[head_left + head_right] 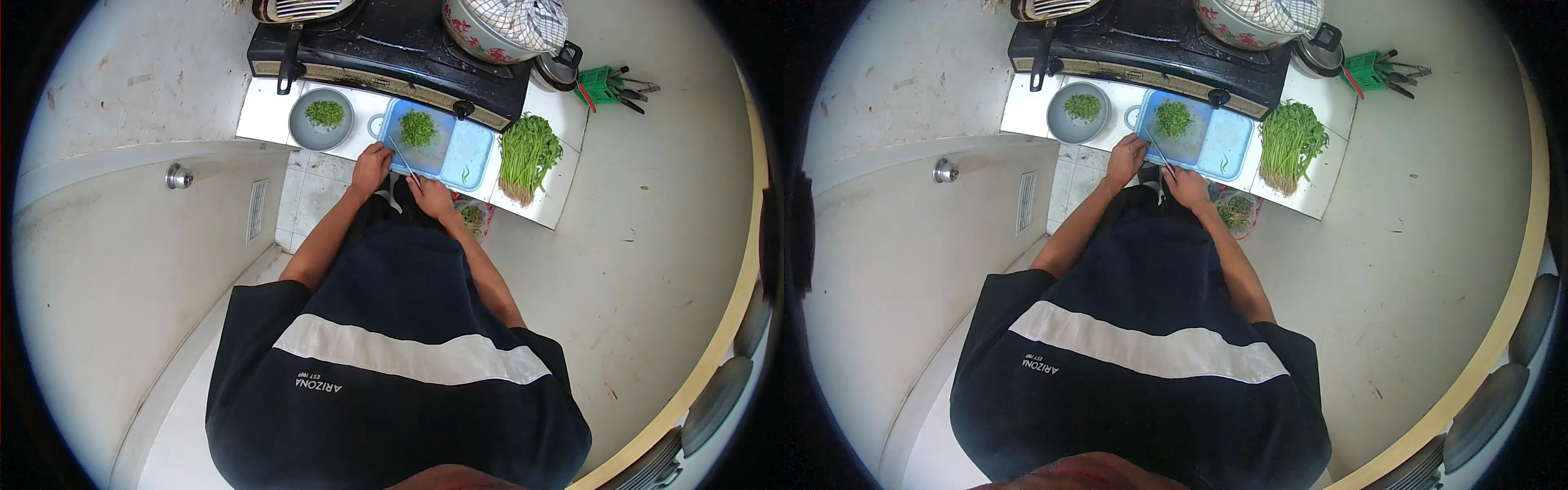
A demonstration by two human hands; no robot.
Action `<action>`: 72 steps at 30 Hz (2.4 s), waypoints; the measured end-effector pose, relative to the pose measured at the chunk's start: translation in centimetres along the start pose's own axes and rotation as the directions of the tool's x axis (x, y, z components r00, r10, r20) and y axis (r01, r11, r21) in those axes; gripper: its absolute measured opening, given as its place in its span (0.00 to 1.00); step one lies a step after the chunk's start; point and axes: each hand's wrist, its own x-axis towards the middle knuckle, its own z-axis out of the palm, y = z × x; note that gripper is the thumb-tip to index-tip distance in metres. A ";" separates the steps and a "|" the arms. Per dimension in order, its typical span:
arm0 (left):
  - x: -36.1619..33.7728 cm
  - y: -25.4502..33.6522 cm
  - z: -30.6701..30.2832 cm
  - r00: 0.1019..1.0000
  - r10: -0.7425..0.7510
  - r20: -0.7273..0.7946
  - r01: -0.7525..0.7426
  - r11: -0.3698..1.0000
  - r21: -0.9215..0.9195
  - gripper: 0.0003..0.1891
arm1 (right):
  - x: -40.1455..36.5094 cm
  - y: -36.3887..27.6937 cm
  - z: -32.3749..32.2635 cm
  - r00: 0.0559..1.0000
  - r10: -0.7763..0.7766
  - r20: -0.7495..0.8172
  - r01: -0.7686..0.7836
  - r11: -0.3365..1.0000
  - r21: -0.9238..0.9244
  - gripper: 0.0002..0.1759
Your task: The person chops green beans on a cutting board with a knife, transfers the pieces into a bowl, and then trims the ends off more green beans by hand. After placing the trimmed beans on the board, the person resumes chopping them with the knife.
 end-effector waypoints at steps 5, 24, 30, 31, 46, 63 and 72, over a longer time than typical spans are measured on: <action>-0.3 0.2 0.0 0.998 -0.039 -0.053 0.033 0.992 -0.122 0.05 | -0.5 0.7 0.1 0.999 -0.012 -0.048 0.017 0.994 0.105 0.30; -0.1 0.5 -0.1 0.997 -0.061 -0.038 0.057 0.993 -0.102 0.05 | 0.1 -0.5 0.5 0.998 -0.054 -0.028 0.055 0.998 0.031 0.33; 0.3 1.2 0.1 0.986 -0.150 -0.073 0.135 0.974 -0.183 0.04 | 0.5 -1.3 -0.7 0.999 0.026 0.042 -0.026 1.000 0.015 0.35; 0.5 1.1 0.4 0.976 -0.200 -0.082 0.177 0.958 -0.226 0.04 | 0.5 -1.5 -1.0 0.998 0.048 0.030 -0.049 0.998 0.034 0.35; 1.1 0.5 0.7 0.972 -0.225 -0.062 0.208 0.957 -0.200 0.04 | 0.3 -2.4 0.1 1.000 0.004 -0.014 -0.002 0.992 0.126 0.32; 1.0 0.6 0.5 0.981 -0.186 -0.057 0.179 0.977 -0.119 0.04 | 1.2 -0.1 0.0 0.995 0.054 -0.084 -0.051 0.998 0.039 0.33; 1.5 1.2 -0.1 0.986 -0.169 -0.004 0.167 0.980 -0.112 0.02 | 0.3 -0.5 -0.8 0.995 0.095 0.001 -0.095 0.988 0.120 0.34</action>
